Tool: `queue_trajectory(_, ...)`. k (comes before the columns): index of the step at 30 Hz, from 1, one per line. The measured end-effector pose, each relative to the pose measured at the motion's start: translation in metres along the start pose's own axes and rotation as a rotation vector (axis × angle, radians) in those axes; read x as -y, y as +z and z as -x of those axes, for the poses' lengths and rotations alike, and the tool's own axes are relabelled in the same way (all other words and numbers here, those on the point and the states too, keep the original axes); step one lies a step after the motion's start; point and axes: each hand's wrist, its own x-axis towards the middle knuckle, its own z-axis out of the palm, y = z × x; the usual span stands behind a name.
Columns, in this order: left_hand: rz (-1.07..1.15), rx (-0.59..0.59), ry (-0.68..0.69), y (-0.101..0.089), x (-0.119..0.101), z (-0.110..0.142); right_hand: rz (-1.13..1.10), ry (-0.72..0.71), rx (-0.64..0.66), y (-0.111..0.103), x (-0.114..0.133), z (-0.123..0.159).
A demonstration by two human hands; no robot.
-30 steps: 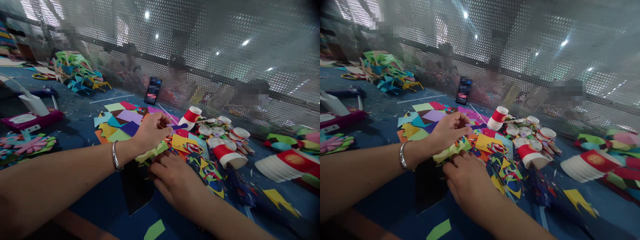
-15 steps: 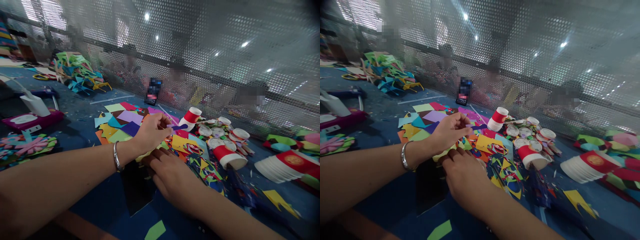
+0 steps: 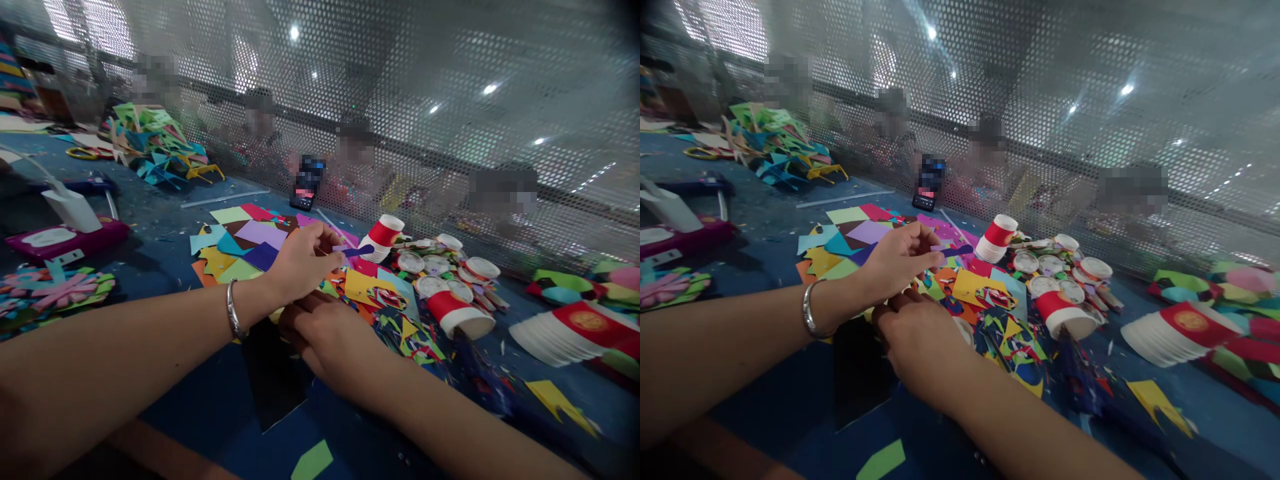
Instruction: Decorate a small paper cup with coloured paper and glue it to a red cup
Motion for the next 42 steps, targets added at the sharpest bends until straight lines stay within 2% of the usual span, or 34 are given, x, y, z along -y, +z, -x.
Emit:
queue_trajectory(11, -0.072, -0.011, -0.008, -0.006, 0.005, -0.004, 0.045, -0.016, 0.067, -0.003, 0.002, -0.002)
queue_trajectory(18, -0.051, -0.014, -0.010, -0.007, 0.008, -0.006, -0.324, 0.157, -0.063, -0.021, -0.011, 0.024)
queue_trajectory(27, -0.027, -0.023, -0.002, -0.006, 0.005, -0.002, -0.755, 0.299, -0.082, -0.022, -0.009, 0.044)
queue_trajectory(32, -0.038, -0.037, -0.021, -0.007, 0.004, -0.003, -0.770, 0.290, -0.052, -0.021, -0.007, 0.042)
queue_trajectory(37, 0.001, 0.006, -0.055, -0.008, 0.007, -0.003, -0.914, 0.340, -0.002, -0.021, -0.009, 0.042)
queue_trajectory(42, 0.063, 0.048, -0.165, -0.004, 0.006, 0.001, -1.005, 0.369, -0.029, -0.022, -0.013, 0.050)
